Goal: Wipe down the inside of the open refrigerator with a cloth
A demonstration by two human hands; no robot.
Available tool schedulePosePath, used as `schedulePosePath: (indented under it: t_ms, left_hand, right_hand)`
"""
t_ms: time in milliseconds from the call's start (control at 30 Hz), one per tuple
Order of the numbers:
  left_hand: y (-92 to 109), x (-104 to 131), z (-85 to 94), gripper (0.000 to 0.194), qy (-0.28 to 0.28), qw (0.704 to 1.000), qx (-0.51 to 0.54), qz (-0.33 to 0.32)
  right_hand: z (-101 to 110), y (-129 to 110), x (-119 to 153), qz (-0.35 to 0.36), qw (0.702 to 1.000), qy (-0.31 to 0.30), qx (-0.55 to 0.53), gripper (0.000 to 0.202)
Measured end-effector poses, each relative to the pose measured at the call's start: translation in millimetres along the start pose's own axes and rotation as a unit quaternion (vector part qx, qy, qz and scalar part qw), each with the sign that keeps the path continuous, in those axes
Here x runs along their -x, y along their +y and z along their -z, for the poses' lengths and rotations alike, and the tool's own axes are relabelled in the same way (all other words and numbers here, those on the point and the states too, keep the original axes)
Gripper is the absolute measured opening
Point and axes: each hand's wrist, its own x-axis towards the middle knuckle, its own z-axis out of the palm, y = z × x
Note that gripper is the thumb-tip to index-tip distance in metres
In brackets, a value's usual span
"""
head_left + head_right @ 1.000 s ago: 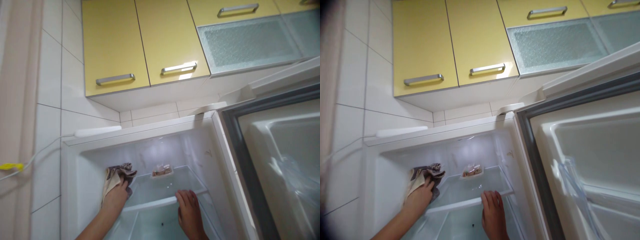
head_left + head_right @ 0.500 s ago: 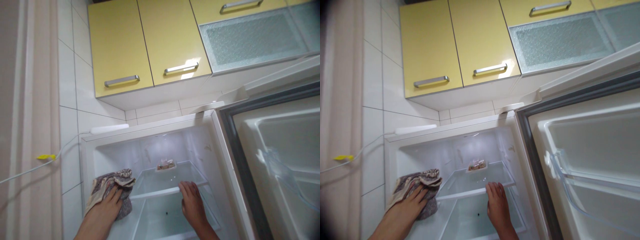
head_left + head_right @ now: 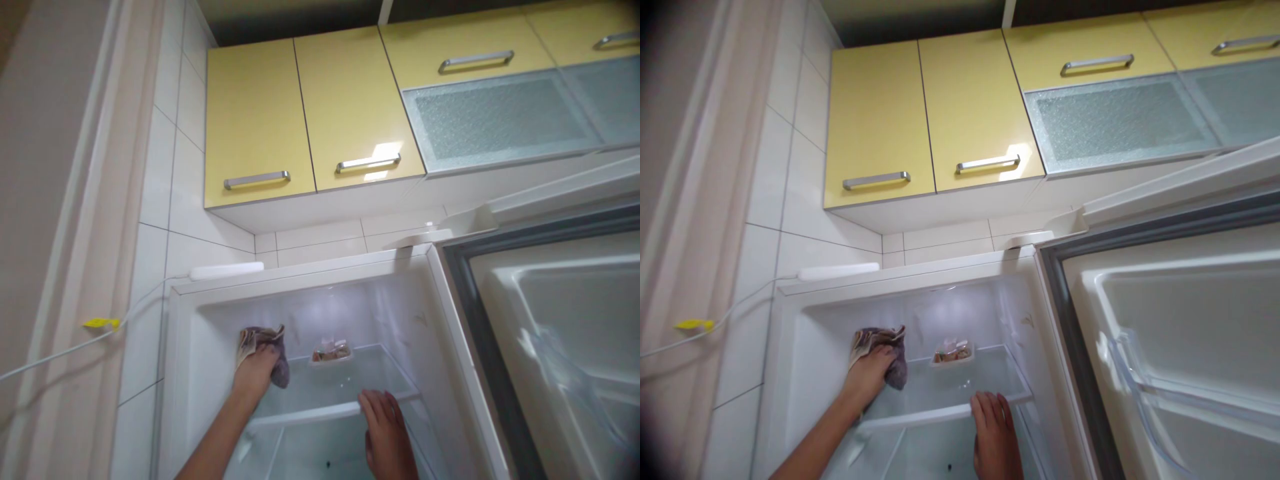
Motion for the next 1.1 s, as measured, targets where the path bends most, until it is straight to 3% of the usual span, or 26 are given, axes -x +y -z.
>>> schedulePosePath:
  t_ms: [100,200,333,433,600,700,833,933,1100]
  left_hand:
    - [9.1,-20.9,-17.6,0.042,0.082,0.986,0.138,0.048]
    - [25.0,-36.1,-30.2,0.036,0.144,0.944,0.283,0.094]
    - [41.7,-39.0,-24.8,0.045,0.175,0.884,0.422,0.102]
    - [47.9,-29.2,3.2,0.053,0.187,0.833,0.515,0.071]
    - [54.3,-4.0,76.4,0.058,0.260,0.615,0.743,-0.048]
    - [59.5,2.9,109.6,0.050,0.273,0.540,0.796,-0.024]
    - [73.5,-9.5,122.8,0.053,0.326,0.446,0.834,0.015]
    - [81.4,-31.0,118.2,0.059,0.351,0.414,0.840,0.015]
    - [69.7,-73.6,98.2,0.073,0.347,0.441,0.826,0.053]
  right_hand:
    - [-3.3,1.3,-0.9,0.005,1.000,0.021,-0.008,0.063]
    - [-1.8,-0.2,-3.1,-0.001,1.000,0.029,-0.011,0.064]
    - [2.8,-2.4,-4.5,0.005,1.000,0.018,-0.001,0.065]
    - [1.7,-1.9,-2.2,-0.005,1.000,0.010,-0.007,0.063]
    - [-1.5,-1.2,1.8,-0.024,0.999,-0.005,-0.026,0.063]
    - [1.8,-2.7,1.3,-0.040,0.999,-0.019,-0.031,0.063]
    - [6.5,-4.8,-0.3,-0.050,0.998,-0.040,-0.028,0.063]
    - [5.3,-5.5,0.3,-0.050,0.997,-0.043,-0.029,0.061]
    - [-3.0,-2.3,4.1,-0.054,0.998,-0.024,-0.026,0.060]
